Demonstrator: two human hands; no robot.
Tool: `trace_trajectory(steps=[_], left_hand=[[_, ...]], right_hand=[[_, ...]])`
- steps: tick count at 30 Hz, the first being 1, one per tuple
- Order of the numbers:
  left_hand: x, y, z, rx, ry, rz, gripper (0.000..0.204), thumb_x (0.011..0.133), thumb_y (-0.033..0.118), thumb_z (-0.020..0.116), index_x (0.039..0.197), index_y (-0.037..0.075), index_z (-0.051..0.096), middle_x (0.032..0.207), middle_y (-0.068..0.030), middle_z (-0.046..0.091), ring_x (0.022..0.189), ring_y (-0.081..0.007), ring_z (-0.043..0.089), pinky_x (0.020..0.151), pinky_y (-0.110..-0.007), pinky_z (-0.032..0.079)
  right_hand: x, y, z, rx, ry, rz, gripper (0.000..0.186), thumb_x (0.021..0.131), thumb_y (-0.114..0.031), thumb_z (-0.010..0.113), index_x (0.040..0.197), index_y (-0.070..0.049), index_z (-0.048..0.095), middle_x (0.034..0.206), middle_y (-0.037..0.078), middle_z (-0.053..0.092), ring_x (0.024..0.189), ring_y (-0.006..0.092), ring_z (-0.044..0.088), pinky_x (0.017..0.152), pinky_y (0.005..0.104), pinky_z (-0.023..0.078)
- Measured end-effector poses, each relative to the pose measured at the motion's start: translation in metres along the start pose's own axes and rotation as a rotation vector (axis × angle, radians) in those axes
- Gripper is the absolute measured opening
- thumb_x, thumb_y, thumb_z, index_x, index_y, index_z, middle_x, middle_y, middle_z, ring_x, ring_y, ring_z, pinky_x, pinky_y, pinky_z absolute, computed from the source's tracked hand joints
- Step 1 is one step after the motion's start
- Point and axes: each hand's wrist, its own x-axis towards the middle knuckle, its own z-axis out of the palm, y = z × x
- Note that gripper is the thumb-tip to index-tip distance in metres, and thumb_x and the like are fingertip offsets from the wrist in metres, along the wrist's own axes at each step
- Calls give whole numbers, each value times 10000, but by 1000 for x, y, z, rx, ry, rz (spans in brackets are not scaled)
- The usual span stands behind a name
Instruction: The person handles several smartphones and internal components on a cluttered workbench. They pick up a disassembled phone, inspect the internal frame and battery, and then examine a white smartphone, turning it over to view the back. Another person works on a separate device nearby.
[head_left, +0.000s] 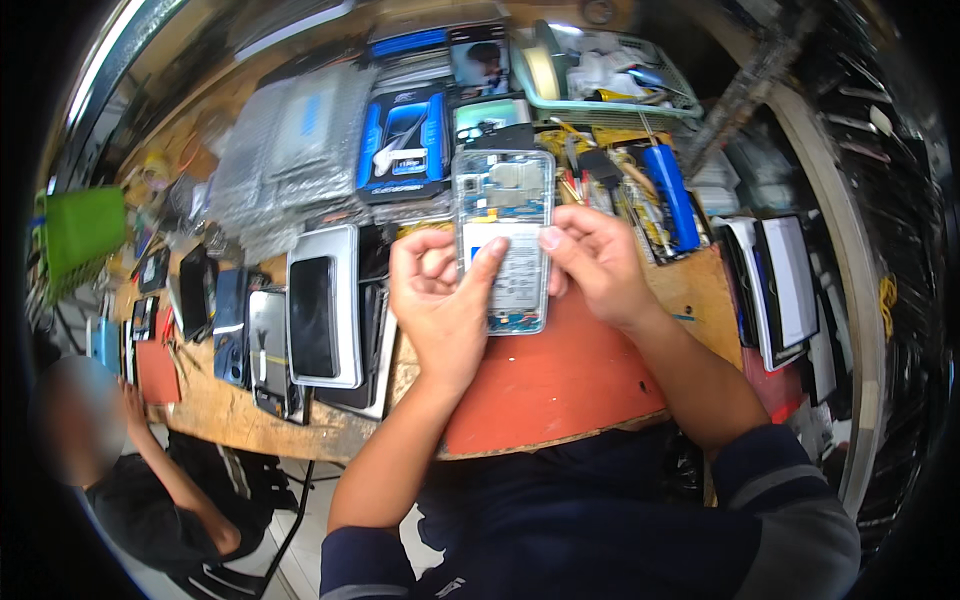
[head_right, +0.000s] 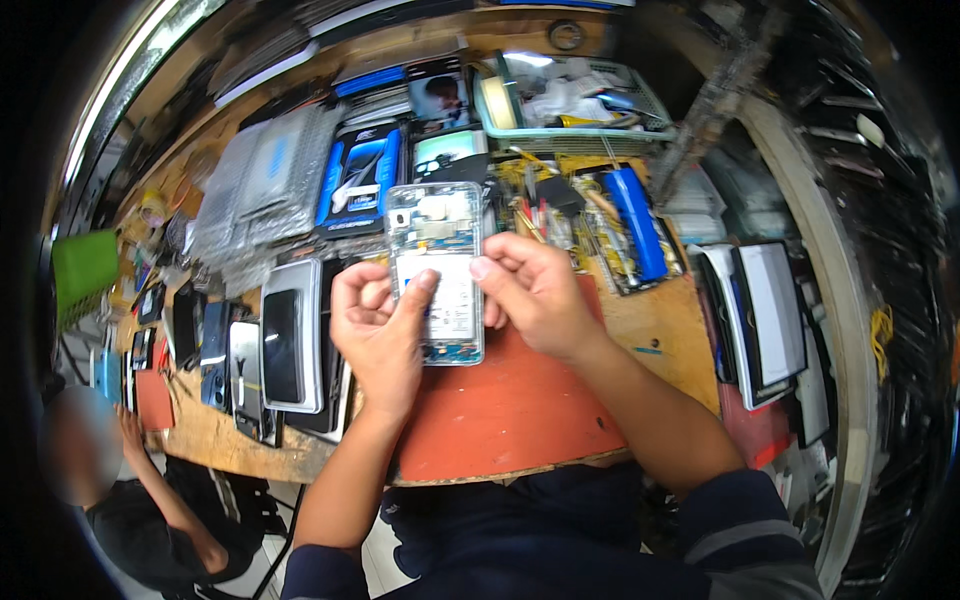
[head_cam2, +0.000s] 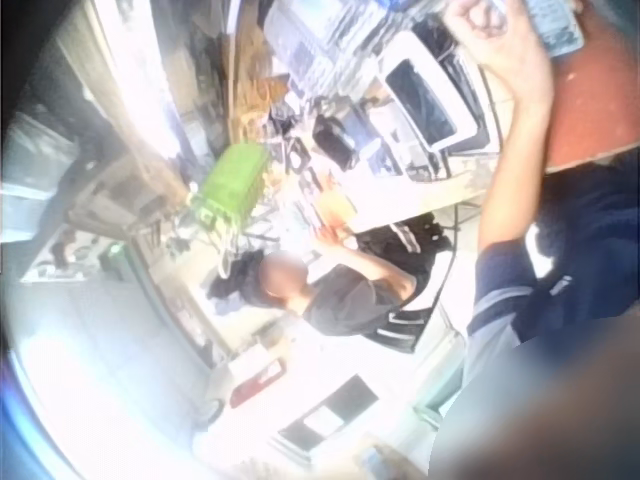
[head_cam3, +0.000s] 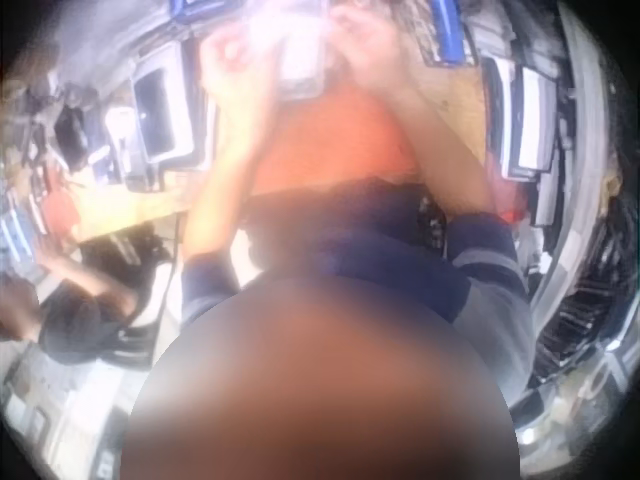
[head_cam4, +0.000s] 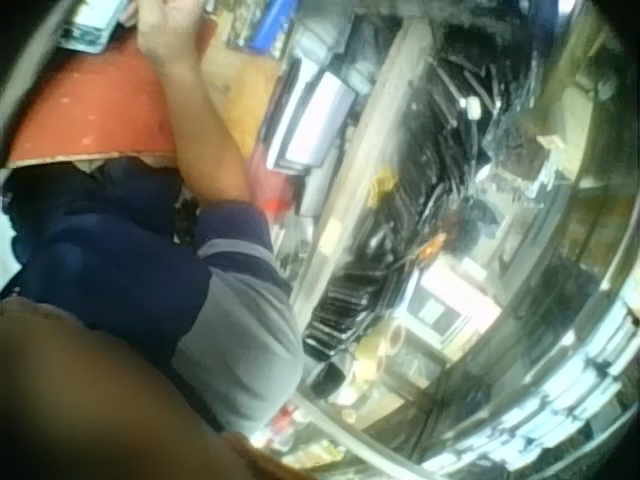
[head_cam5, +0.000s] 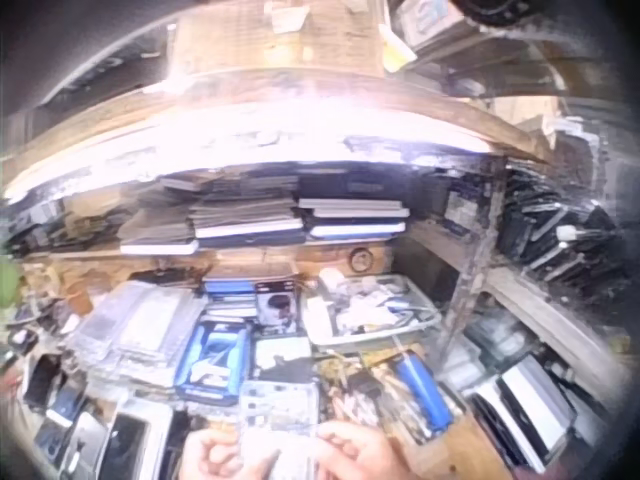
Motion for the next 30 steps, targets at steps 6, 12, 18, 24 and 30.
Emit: trace_trajectory(steps=[6,12,18,24,30], left_hand=[[0,0,-2,-56,40,44,273,945,3,756,1112,-12,541,997,-157,741,851,-112,702,730,-228,563],[1,1,0,-93,39,21,274,945,-7,752,1118,-24,540,1001,-165,738,873,-127,710,752,-242,572],[0,1,-3,-27,45,39,259,942,-37,740,1114,-23,546,985,-149,725,876,-130,705,759,-244,570],[0,1,-5,65,61,49,272,941,-32,746,1109,-13,532,993,-155,723,877,-118,697,748,-228,557],[1,0,-4,44,75,70,270,939,-36,748,1099,-2,533,987,-143,724,843,-106,686,746,-219,547]], right_hand=[[0,-3,-1,-39,-11,7,213,1061,-189,609,1076,19,655,803,40,687,607,69,618,545,213,492],[0,-2,0,-36,4,7,223,1062,-188,608,1086,27,659,796,48,688,602,74,616,548,213,491],[-1,-1,1,-43,11,7,205,1055,-180,621,1074,22,655,777,44,684,593,68,617,533,210,491],[1,2,1,9,-27,-7,169,1056,-148,617,1078,16,647,821,37,683,604,57,618,531,205,497],[0,1,1,-12,-29,8,174,1055,-155,623,1083,15,646,842,17,679,610,41,617,530,192,485]])
